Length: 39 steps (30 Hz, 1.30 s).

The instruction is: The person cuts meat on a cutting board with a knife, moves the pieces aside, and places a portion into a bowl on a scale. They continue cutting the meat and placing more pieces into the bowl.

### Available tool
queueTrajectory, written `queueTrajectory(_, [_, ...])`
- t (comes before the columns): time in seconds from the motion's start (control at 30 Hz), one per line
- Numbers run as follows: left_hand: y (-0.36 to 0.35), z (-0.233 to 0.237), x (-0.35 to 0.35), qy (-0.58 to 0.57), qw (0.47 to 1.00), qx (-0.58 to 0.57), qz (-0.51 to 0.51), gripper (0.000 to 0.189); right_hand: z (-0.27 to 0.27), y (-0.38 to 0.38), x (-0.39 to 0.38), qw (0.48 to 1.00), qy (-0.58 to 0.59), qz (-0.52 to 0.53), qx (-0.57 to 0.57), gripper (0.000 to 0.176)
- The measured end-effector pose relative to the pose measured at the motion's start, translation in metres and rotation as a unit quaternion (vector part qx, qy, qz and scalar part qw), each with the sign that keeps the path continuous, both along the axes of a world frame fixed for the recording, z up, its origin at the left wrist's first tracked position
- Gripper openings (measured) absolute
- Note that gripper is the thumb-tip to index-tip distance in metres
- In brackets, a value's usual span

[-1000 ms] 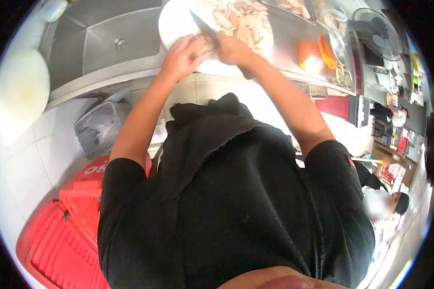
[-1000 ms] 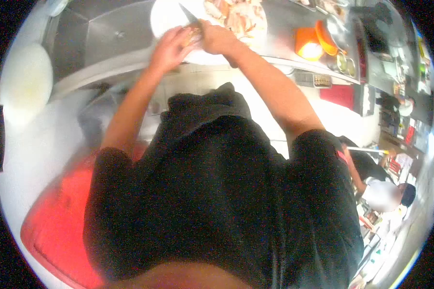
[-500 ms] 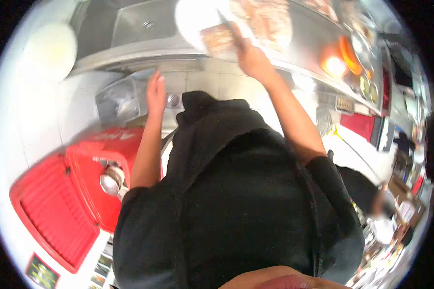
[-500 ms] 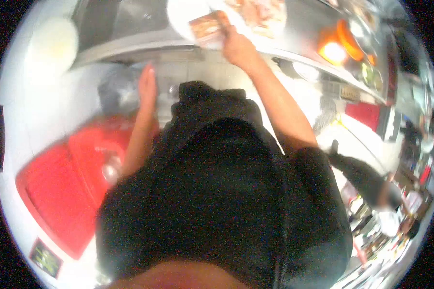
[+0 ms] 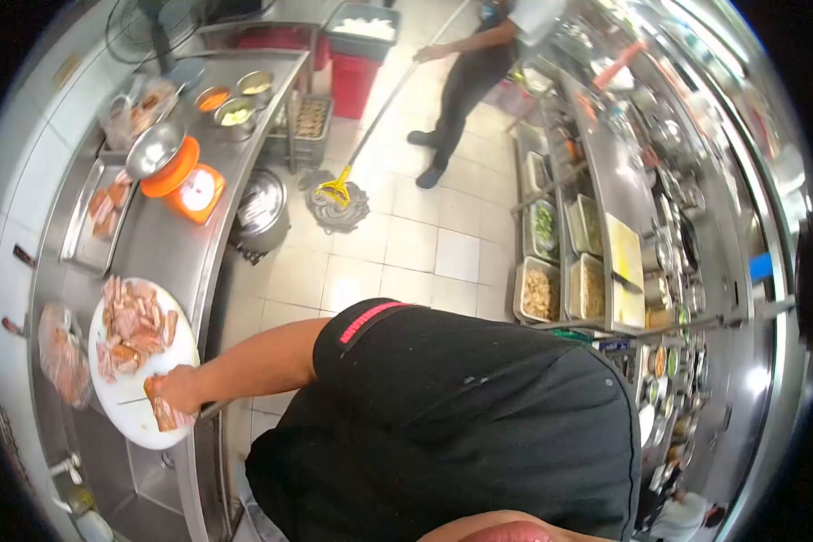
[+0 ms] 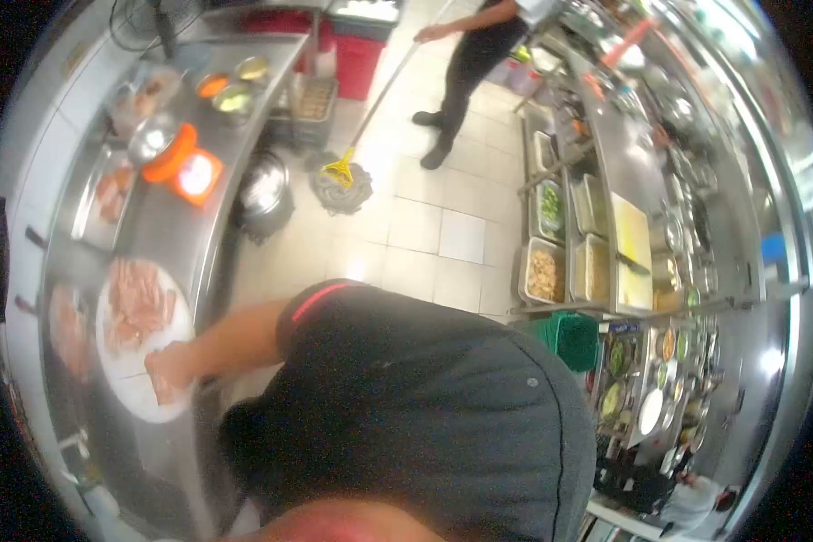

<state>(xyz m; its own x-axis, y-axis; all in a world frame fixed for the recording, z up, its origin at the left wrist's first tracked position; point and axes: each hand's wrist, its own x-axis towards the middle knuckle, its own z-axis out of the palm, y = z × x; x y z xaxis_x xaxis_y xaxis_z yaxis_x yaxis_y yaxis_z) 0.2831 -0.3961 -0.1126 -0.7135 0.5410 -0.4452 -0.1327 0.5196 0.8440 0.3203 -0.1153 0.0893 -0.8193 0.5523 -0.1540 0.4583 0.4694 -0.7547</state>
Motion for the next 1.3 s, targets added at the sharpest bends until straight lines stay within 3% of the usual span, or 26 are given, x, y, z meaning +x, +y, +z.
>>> queueTrajectory(0.37, [-0.012,-0.041,-0.036,-0.02,0.997,0.001,-0.071,0.038,0.029,-0.027,0.002,0.996,-0.077,-0.025,0.045,0.074])
queueTrajectory(0.43, [-0.019,-0.051,-0.041,-0.024,0.996,0.007,-0.082,0.038,0.036,-0.032,0.011,0.996,-0.047,-0.061,0.04,0.056])
queueTrajectory(0.5, [-0.04,-0.065,-0.057,-0.023,0.995,0.019,-0.091,0.037,0.012,-0.035,0.001,0.996,0.023,-0.084,0.006,0.056])
queueTrajectory(0.53, [-0.061,-0.074,-0.069,-0.019,0.995,0.025,-0.093,0.037,-0.072,-0.004,-0.029,0.967,0.196,0.052,0.154,0.044])
queueTrajectory(0.57, [-0.08,-0.084,-0.075,-0.005,0.994,0.033,-0.104,0.037,-0.154,0.024,-0.06,0.866,0.349,0.163,0.319,0.034])
queueTrajectory(0.6, [-0.105,-0.099,-0.081,0.016,0.993,0.036,-0.111,0.037,-0.151,0.023,-0.055,0.914,0.258,0.249,0.189,0.029])
queueTrajectory(0.63, [-0.128,-0.112,-0.087,0.043,0.991,0.044,-0.117,0.037,-0.093,0.013,-0.027,0.969,0.125,0.186,0.101,0.035])
queueTrajectory(0.67, [-0.147,-0.133,-0.089,0.068,0.988,0.069,-0.124,0.037,-0.025,-0.008,-0.002,0.993,0.027,0.107,0.043,0.042])
queueTrajectory(0.7, [-0.14,-0.075,-0.079,0.198,0.966,0.019,-0.165,0.037,0.013,-0.019,0.0,0.996,-0.02,0.082,0.031,0.051])
queueTrajectory(0.73, [-0.144,-0.065,-0.078,0.223,0.964,0.024,-0.145,0.039,0.051,-0.027,-0.001,0.995,-0.068,0.068,0.032,0.06])
queueTrajectory(0.77, [-0.147,-0.057,-0.078,0.247,0.961,0.029,-0.125,0.041,0.045,-0.024,0.001,0.992,0.065,0.038,0.1,0.061])
queueTrajectory(0.8, [-0.145,-0.031,-0.075,0.143,0.988,0.008,-0.066,0.042,0.039,-0.02,0.002,0.965,0.185,0.008,0.185,0.062])
queueTrajectory(0.83, [-0.142,-0.01,-0.072,0.034,0.999,-0.002,-0.013,0.043,0.078,-0.022,0.001,0.968,0.147,0.006,0.204,0.053])
queueTrajectory(0.9, [-0.139,0.014,-0.072,0.072,0.997,0.009,-0.019,0.044,0.158,-0.024,-0.002,0.968,0.071,0.005,0.242,0.038])
queueTrajectory(0.93, [-0.139,0.019,-0.071,0.09,0.995,0.014,-0.026,0.045,0.184,-0.013,-0.009,0.902,0.209,0.0,0.379,0.033])
queueTrajectory(0.97, [-0.141,0.019,-0.069,0.116,0.992,0.039,-0.036,0.045,0.218,-0.003,-0.019,0.799,0.339,-0.007,0.496,0.029])
queueTrajectory(1.0, [-0.143,0.018,-0.07,0.142,0.987,0.065,-0.045,0.046,0.246,0.001,-0.021,0.772,0.373,-0.017,0.515,0.028])
queueTrajectory(1.07, [-0.142,0.022,-0.069,0.115,0.99,0.075,-0.034,0.047,0.262,0.008,-0.017,0.774,0.381,-0.029,0.505,0.028])
queueTrajectory(1.13, [-0.132,0.032,-0.073,0.009,0.999,0.049,0.01,0.047,0.231,0.014,-0.016,0.842,0.313,-0.031,0.439,0.027])
queueTrajectory(1.2, [-0.13,0.03,-0.071,-0.005,0.999,0.033,0.015,0.047,0.154,0.006,-0.011,0.929,0.173,-0.036,0.325,0.026])
queueTrajectory(1.3, [-0.127,0.001,-0.076,0.078,0.994,0.07,-0.029,0.047,0.005,-0.038,-0.008,0.979,-0.008,-0.029,0.2,0.026])
